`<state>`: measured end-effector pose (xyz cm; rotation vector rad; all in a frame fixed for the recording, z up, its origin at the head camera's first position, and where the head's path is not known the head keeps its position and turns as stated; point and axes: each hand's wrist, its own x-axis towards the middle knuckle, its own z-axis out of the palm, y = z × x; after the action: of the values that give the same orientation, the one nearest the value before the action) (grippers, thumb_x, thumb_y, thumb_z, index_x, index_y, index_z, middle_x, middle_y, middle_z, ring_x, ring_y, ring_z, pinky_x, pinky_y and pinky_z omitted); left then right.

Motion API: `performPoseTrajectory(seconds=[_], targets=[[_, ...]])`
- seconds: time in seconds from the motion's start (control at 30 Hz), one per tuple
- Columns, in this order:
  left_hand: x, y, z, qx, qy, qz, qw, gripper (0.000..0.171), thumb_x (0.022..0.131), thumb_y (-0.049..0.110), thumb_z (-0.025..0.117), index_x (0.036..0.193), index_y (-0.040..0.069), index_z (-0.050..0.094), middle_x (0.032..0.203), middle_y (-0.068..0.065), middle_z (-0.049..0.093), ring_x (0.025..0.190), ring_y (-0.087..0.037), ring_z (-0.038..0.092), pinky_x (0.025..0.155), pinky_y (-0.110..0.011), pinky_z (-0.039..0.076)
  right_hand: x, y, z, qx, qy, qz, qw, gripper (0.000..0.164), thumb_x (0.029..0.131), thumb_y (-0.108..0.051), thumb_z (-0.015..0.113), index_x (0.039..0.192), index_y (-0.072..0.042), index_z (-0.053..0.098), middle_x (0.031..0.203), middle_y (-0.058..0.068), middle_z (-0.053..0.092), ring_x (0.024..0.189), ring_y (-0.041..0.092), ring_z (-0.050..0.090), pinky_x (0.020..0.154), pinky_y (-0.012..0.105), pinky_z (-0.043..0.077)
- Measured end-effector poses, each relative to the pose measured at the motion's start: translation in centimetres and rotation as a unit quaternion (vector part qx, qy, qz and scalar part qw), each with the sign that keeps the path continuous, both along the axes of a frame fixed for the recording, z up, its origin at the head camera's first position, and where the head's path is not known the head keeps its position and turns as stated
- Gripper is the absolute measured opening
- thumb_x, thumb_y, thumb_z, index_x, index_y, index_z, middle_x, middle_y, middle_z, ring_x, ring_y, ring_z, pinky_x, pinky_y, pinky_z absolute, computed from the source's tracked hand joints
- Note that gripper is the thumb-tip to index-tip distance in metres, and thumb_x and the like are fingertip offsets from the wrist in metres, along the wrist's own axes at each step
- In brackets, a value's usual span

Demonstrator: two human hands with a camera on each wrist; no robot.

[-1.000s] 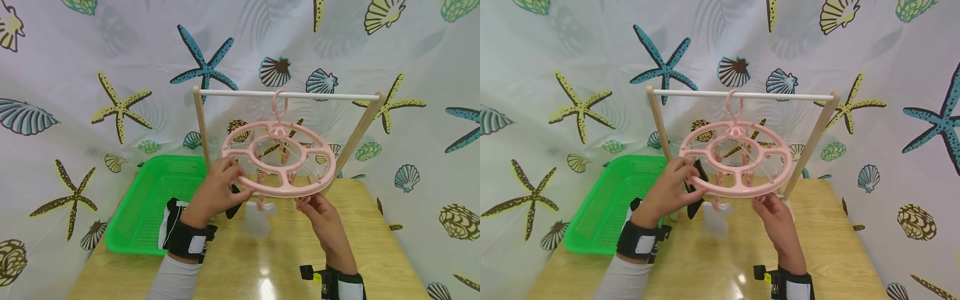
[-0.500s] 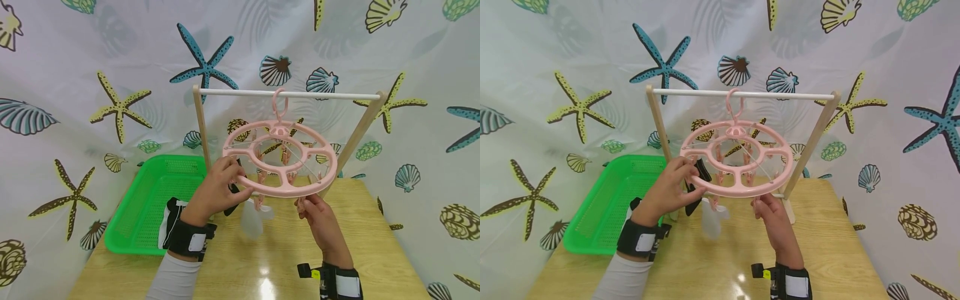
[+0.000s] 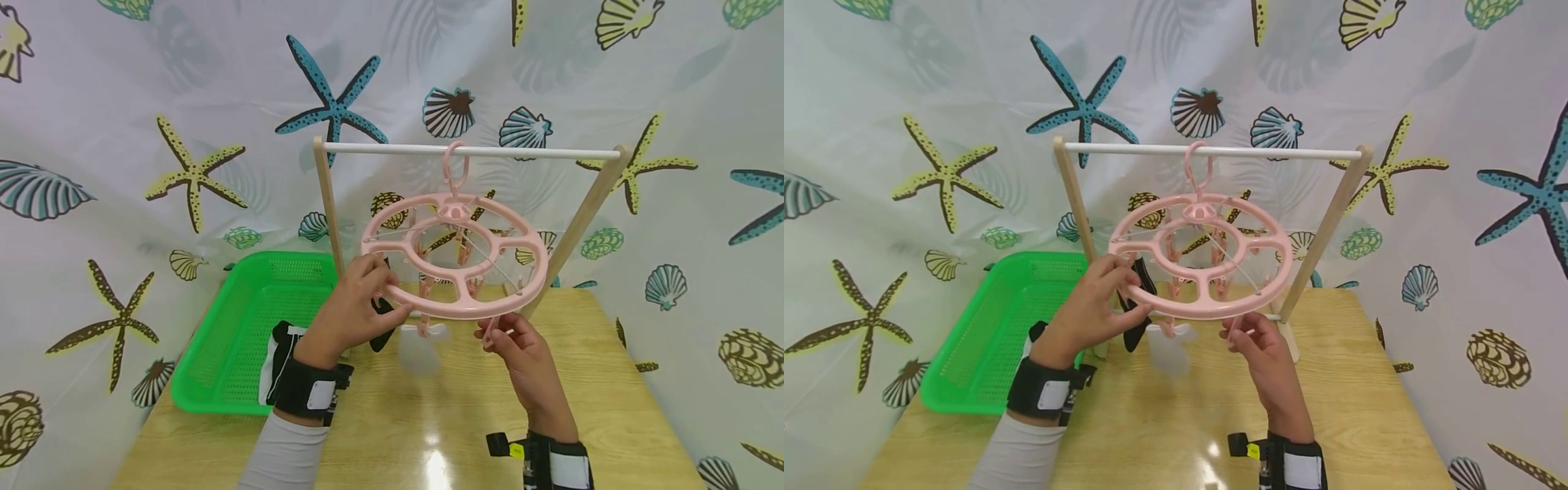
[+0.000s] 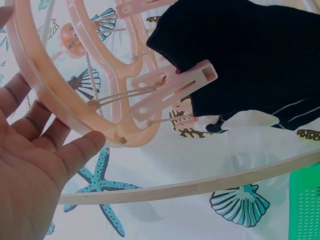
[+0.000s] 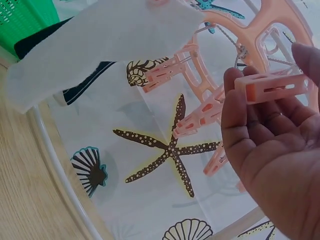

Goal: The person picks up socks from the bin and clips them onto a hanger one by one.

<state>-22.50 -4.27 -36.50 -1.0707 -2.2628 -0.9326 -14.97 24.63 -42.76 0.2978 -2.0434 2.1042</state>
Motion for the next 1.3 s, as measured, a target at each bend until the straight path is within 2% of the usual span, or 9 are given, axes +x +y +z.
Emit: performPoseTrajectory(seconds=[0.2, 0.4, 0.57, 0.73, 0.9, 1.07, 1.3], targets=[[0.0, 0.1, -0.1, -0.003, -0.003, 0.003, 1.0, 0.026, 0.084, 0.03, 0.079, 0.091, 0.014, 0.061, 0.097, 0.0, 0.047, 0.097, -0.02, 0.044, 0.079, -0.035, 0.043, 0.3, 0.0, 0.3, -0.019, -0.016, 0.0, 1.0, 0.025, 0.103, -0.008, 0.054, 0.124, 0.006, 0.053, 0.112, 0.012, 0.064, 0.1, 0.021, 0.063, 0.083, 0.03, 0.053], [0.0, 0.2, -0.1, -0.005, -0.006, 0.007, 0.9999, 0.027, 0.083, 0.031, 0.08, 0.09, 0.014, 0.061, 0.097, 0.0, 0.047, 0.098, -0.02, 0.044, 0.079, -0.035, 0.044, 0.6, 0.2, 0.4, -0.022, -0.033, 0.022, 0.999, 0.03, 0.102, -0.006, 0.054, 0.126, 0.011, 0.047, 0.112, 0.014, 0.06, 0.105, 0.022, 0.063, 0.086, 0.032, 0.053], [0.0, 0.2, -0.3, -0.002, -0.006, 0.005, 1.0, 0.028, 0.083, 0.032, 0.081, 0.09, 0.013, 0.061, 0.098, -0.001, 0.047, 0.099, -0.021, 0.044, 0.081, -0.036, 0.044, 0.5, 0.0, 0.7, -0.017, -0.036, 0.03, 0.999, 0.025, 0.101, -0.003, 0.054, 0.12, 0.009, 0.043, 0.107, 0.013, 0.056, 0.102, 0.024, 0.065, 0.082, 0.031, 0.055], [-0.1, 0.0, -0.5, 0.005, 0.002, 0.002, 1.0, 0.027, 0.082, 0.03, 0.081, 0.09, 0.013, 0.062, 0.1, -0.002, 0.049, 0.101, -0.022, 0.045, 0.082, -0.036, 0.043, 0.4, -0.6, 1.0, 0.008, -0.055, 0.012, 0.998, 0.025, 0.1, -0.006, 0.059, 0.112, 0.008, 0.042, 0.1, 0.008, 0.057, 0.096, 0.021, 0.067, 0.074, 0.028, 0.056], [-0.2, 0.0, -0.5, 0.009, 0.016, 0.0, 0.9998, 0.027, 0.083, 0.029, 0.081, 0.095, 0.011, 0.064, 0.107, -0.004, 0.052, 0.107, -0.023, 0.046, 0.087, -0.037, 0.044, 0.5, -1.1, 1.1, 0.02, -0.079, -0.021, 0.996, 0.029, 0.098, -0.008, 0.063, 0.112, 0.008, 0.044, 0.103, 0.009, 0.057, 0.093, 0.017, 0.064, 0.076, 0.026, 0.055], [-0.2, 0.1, -0.5, 0.01, 0.017, 0.008, 0.9998, 0.03, 0.083, 0.027, 0.081, 0.101, 0.008, 0.066, 0.115, -0.008, 0.055, 0.114, -0.025, 0.048, 0.092, -0.038, 0.046, 0.6, -1.2, 0.8, 0.018, -0.064, -0.036, 0.997, 0.029, 0.096, -0.006, 0.065, 0.11, 0.01, 0.046, 0.1, 0.008, 0.054, 0.086, 0.015, 0.056, 0.076, 0.026, 0.052], [-0.1, 0.0, -0.7, 0.013, 0.03, 0.002, 0.9994, 0.027, 0.085, 0.019, 0.079, 0.105, 0.004, 0.069, 0.121, -0.015, 0.057, 0.134, -0.03, 0.043, 0.104, -0.043, 0.043, 0.4, -1.8, 0.5, -0.008, -0.033, -0.056, 0.998, 0.022, 0.096, -0.002, 0.063, 0.099, 0.012, 0.046, 0.088, 0.008, 0.059, 0.073, 0.016, 0.061, 0.066, 0.026, 0.054]])
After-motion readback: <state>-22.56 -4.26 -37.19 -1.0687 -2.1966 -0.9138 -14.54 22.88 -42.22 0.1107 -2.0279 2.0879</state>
